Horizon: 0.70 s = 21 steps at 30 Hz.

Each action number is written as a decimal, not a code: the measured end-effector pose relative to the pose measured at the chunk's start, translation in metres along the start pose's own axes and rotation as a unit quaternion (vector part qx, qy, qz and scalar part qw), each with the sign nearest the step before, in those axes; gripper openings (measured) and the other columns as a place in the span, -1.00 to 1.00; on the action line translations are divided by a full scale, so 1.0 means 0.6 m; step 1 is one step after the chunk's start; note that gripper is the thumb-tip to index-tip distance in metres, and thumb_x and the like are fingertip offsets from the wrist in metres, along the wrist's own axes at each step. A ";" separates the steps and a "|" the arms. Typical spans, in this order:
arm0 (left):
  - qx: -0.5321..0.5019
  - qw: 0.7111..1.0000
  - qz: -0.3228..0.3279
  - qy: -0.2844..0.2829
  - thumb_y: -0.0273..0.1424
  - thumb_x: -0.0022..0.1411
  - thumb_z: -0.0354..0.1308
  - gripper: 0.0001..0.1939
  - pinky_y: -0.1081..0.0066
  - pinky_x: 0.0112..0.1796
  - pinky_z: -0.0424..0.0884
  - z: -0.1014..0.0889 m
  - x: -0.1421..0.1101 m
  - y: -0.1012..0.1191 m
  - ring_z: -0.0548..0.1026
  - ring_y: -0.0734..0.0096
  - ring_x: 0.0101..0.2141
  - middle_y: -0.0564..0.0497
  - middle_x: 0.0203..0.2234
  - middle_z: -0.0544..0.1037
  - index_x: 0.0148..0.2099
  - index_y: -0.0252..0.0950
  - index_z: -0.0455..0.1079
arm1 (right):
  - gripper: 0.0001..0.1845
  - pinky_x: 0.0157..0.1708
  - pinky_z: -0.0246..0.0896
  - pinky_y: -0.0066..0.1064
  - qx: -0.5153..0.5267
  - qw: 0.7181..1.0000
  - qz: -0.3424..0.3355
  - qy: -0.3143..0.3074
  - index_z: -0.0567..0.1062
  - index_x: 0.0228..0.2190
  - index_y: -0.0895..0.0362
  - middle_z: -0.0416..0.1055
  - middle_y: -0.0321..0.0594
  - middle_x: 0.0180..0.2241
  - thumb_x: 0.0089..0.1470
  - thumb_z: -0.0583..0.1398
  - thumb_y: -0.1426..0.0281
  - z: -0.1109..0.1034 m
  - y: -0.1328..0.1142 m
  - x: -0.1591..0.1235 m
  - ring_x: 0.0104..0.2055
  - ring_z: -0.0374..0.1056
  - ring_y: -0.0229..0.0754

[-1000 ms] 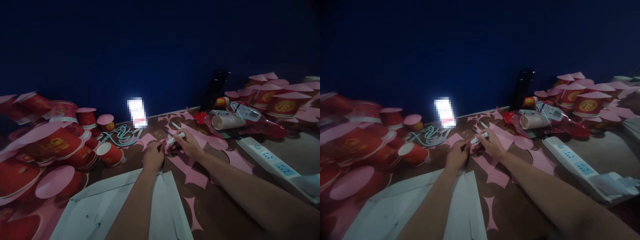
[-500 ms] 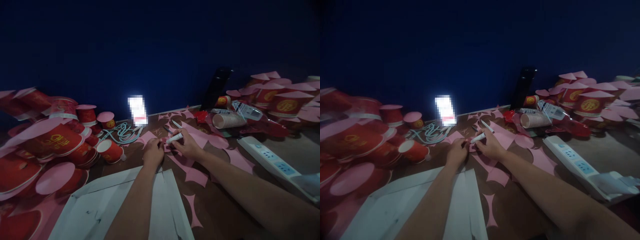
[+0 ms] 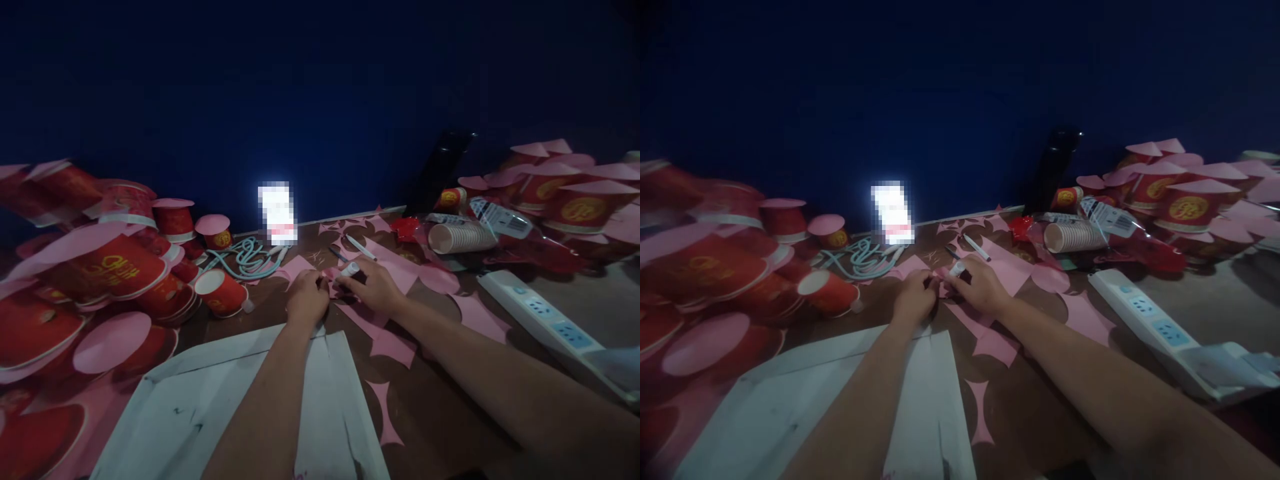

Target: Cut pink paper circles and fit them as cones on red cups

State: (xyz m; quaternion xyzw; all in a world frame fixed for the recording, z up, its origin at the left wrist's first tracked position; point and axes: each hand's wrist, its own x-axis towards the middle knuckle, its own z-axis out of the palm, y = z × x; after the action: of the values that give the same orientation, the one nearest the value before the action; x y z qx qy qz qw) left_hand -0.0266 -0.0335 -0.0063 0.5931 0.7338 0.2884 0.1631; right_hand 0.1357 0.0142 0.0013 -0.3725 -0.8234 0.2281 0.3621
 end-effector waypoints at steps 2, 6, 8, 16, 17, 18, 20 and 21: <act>0.001 1.000 0.000 0.002 -0.33 0.25 0.01 -0.80 0.35 -0.14 0.28 -0.001 0.000 0.001 0.42 0.29 -0.15 -0.08 -0.21 0.50 -0.25 -0.24 0.46 | -0.78 -0.22 0.17 -0.36 -0.009 1.000 -0.005 -0.004 0.46 -0.47 0.11 0.42 -0.23 -0.38 0.11 0.21 0.24 0.003 0.000 0.001 -0.28 0.32 -0.18; 0.009 1.000 -0.003 -0.006 -0.33 0.25 0.00 -0.78 0.36 -0.15 0.28 -0.002 0.001 0.002 0.43 0.29 -0.15 -0.08 -0.20 0.51 -0.23 -0.24 0.46 | -0.80 -0.22 0.16 -0.36 -0.015 1.000 -0.020 -0.015 0.45 -0.47 0.11 0.42 -0.22 -0.37 0.13 0.18 0.28 0.007 0.002 0.004 -0.28 0.31 -0.18; 0.012 1.000 0.001 -0.010 -0.33 0.25 0.00 -0.78 0.36 -0.14 0.28 -0.002 0.001 0.002 0.42 0.29 -0.13 -0.09 -0.19 0.51 -0.21 -0.25 0.46 | -0.80 -0.22 0.16 -0.35 -0.026 0.999 -0.022 -0.020 0.45 -0.46 0.12 0.40 -0.20 -0.37 0.14 0.17 0.27 0.009 0.004 0.005 -0.28 0.30 -0.16; 0.019 1.000 0.003 -0.003 -0.32 0.26 -0.01 -0.77 0.37 -0.14 0.27 0.000 0.000 0.001 0.42 0.31 -0.14 -0.08 -0.19 0.50 -0.20 -0.24 0.46 | -0.74 -0.22 0.15 -0.34 -0.061 0.997 -0.018 -0.041 0.38 -0.42 0.12 0.35 -0.18 -0.36 0.17 0.12 0.19 0.019 0.009 0.011 -0.26 0.28 -0.14; 0.021 1.000 0.002 -0.002 -0.32 0.26 -0.01 -0.77 0.37 -0.15 0.27 0.000 0.000 0.001 0.42 0.31 -0.14 -0.08 -0.19 0.50 -0.20 -0.24 0.46 | -0.75 -0.22 0.16 -0.34 -0.065 0.997 -0.014 -0.044 0.38 -0.41 0.12 0.34 -0.18 -0.36 0.17 0.12 0.19 0.020 0.009 0.011 -0.26 0.28 -0.15; 0.022 1.000 0.001 -0.001 -0.32 0.26 -0.01 -0.77 0.37 -0.16 0.27 0.000 0.000 0.002 0.42 0.31 -0.15 -0.08 -0.19 0.50 -0.20 -0.24 0.46 | -0.75 -0.23 0.16 -0.34 -0.071 0.996 -0.010 -0.047 0.37 -0.40 0.12 0.34 -0.18 -0.35 0.18 0.12 0.20 0.021 0.008 0.012 -0.26 0.28 -0.15; 0.025 1.000 0.002 -0.001 -0.33 0.26 0.00 -0.78 0.37 -0.16 0.27 -0.001 -0.001 0.002 0.42 0.30 -0.15 -0.08 -0.19 0.50 -0.20 -0.25 0.45 | -0.78 -0.23 0.16 -0.34 -0.088 0.994 -0.002 -0.057 0.36 -0.38 0.12 0.33 -0.16 -0.33 0.17 0.12 0.22 0.021 0.005 0.013 -0.26 0.28 -0.13; 0.027 1.000 0.003 -0.002 -0.33 0.25 0.00 -0.78 0.37 -0.16 0.27 -0.001 -0.001 0.003 0.42 0.30 -0.15 -0.09 -0.19 0.50 -0.20 -0.25 0.45 | -0.79 -0.23 0.16 -0.33 -0.096 0.993 0.002 -0.064 0.36 -0.38 0.12 0.33 -0.15 -0.32 0.17 0.11 0.23 0.020 0.003 0.014 -0.25 0.28 -0.12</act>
State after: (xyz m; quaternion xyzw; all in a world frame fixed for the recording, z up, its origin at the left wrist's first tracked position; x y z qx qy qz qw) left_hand -0.0257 -0.0340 -0.0047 0.5997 0.7394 0.2680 0.1478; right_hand 0.1232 0.0204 -0.0040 -0.3916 -0.8624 0.1720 0.2710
